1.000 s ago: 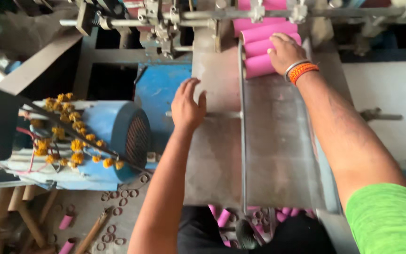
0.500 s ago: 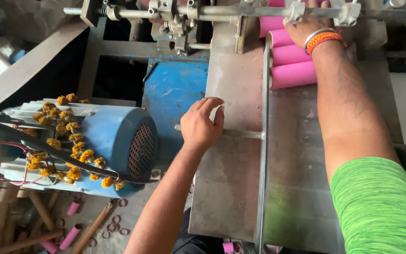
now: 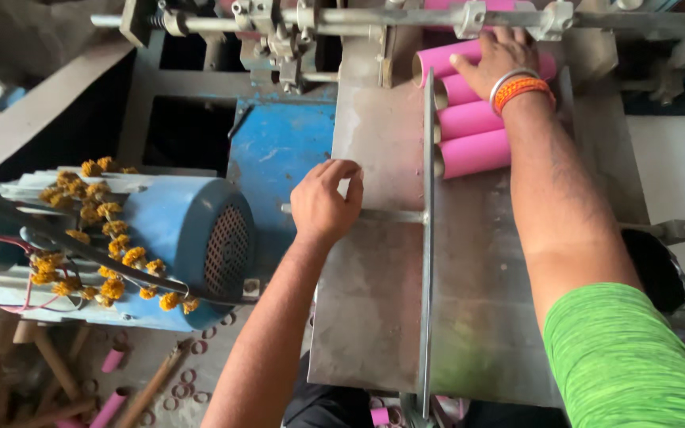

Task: The person repeatedly picks up pink cylindrical rolls from a pile and places them onto a moving conveyor belt of a machine. The person maintains a steady rhythm, ensuring the rolls are fed into the machine continuously.

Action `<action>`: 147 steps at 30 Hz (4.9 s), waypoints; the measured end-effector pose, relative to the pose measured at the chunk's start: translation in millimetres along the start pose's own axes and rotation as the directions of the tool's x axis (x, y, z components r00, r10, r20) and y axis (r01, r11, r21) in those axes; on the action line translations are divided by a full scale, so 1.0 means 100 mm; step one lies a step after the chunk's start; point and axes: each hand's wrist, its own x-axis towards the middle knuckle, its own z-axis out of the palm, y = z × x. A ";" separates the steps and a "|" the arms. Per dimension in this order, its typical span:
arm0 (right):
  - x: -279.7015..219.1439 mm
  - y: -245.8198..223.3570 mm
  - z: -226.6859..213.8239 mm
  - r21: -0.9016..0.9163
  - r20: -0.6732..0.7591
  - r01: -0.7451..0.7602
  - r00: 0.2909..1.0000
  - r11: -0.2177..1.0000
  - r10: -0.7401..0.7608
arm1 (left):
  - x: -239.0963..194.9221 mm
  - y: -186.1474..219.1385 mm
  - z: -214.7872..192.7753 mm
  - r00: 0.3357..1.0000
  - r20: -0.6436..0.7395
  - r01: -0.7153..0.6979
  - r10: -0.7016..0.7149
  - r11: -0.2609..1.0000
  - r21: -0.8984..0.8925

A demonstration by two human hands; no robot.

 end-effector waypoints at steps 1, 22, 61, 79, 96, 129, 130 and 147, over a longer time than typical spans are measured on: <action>0.03 0.01 0.02 -0.026 0.032 -0.014 0.999 1.000 0.015 | 0.01 0.01 -0.01 1.000 0.001 -0.002 0.002 1.000 0.002; -0.11 -0.45 -0.21 -0.093 0.129 -0.421 0.893 0.902 0.430 | 0.00 0.01 -0.01 1.000 0.011 -0.020 0.020 0.999 0.026; -0.05 -0.20 -0.01 0.028 0.063 -0.228 0.972 0.973 0.226 | 2.48 -1.09 3.29 0.732 0.651 -0.594 0.199 0.654 0.468; 0.05 -0.33 -0.04 -0.009 0.133 -0.329 0.936 0.944 0.327 | 2.94 -1.65 3.98 0.818 0.387 -0.562 0.426 0.738 0.375; 0.14 -0.28 0.12 -0.062 0.163 -0.391 0.904 0.918 0.396 | 2.37 -0.49 2.89 0.927 0.267 0.178 -0.265 0.934 0.308; -0.88 -0.81 -0.21 -0.035 -0.069 -0.207 0.976 0.978 0.204 | 2.00 0.02 2.60 0.907 0.211 0.263 -0.365 0.880 0.395; -0.82 -0.79 -0.22 -0.023 -0.075 -0.221 0.973 0.975 0.219 | 2.04 0.11 2.61 0.903 0.216 0.262 -0.372 0.874 0.410; -0.66 -0.63 -0.07 -0.087 0.191 -0.282 0.937 0.956 0.293 | 2.18 0.35 2.83 0.909 0.357 -0.041 -0.217 0.805 0.592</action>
